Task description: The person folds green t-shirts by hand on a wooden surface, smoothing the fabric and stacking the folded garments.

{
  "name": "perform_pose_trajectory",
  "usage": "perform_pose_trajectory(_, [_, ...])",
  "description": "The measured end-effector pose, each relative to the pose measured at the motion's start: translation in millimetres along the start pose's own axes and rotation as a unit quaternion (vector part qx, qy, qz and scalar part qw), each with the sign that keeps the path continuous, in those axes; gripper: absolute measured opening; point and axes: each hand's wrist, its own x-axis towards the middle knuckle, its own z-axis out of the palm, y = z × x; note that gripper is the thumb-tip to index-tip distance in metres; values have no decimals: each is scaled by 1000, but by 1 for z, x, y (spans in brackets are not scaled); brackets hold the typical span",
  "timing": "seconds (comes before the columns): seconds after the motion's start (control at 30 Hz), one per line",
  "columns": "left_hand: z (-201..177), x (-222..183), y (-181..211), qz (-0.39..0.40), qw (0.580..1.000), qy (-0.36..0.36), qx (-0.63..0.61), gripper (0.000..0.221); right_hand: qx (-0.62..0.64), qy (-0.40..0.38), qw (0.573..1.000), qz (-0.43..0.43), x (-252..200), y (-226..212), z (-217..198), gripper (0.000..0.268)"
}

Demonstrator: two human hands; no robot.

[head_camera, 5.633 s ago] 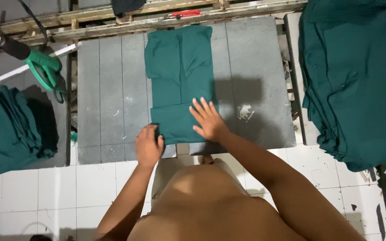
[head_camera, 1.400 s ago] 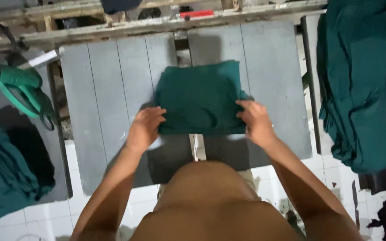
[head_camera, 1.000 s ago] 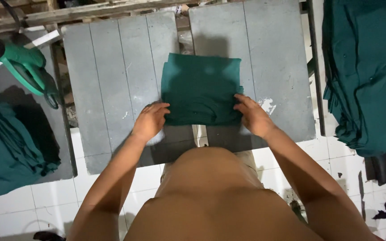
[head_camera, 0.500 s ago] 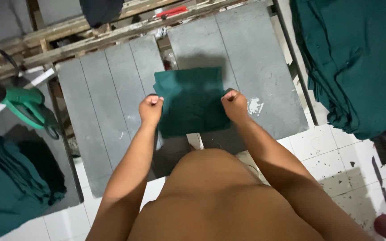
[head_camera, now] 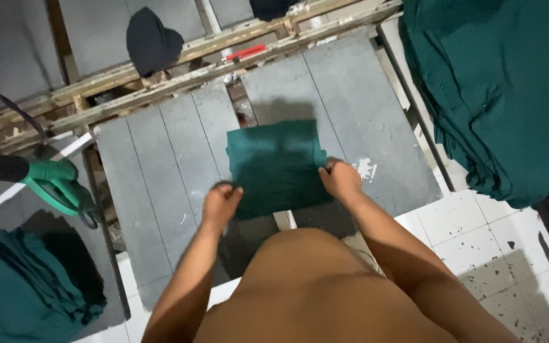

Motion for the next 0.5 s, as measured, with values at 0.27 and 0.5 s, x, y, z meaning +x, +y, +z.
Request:
perform_pose_trajectory(0.27, [-4,-53,39,-77,992,-92,35,85,65,-30,997,-42,-12,9,9,52])
perform_pose_trajectory(0.5, [8,-62,36,-114,978,-8,-176,56,167,-28,986,-9,-3,20,27,48])
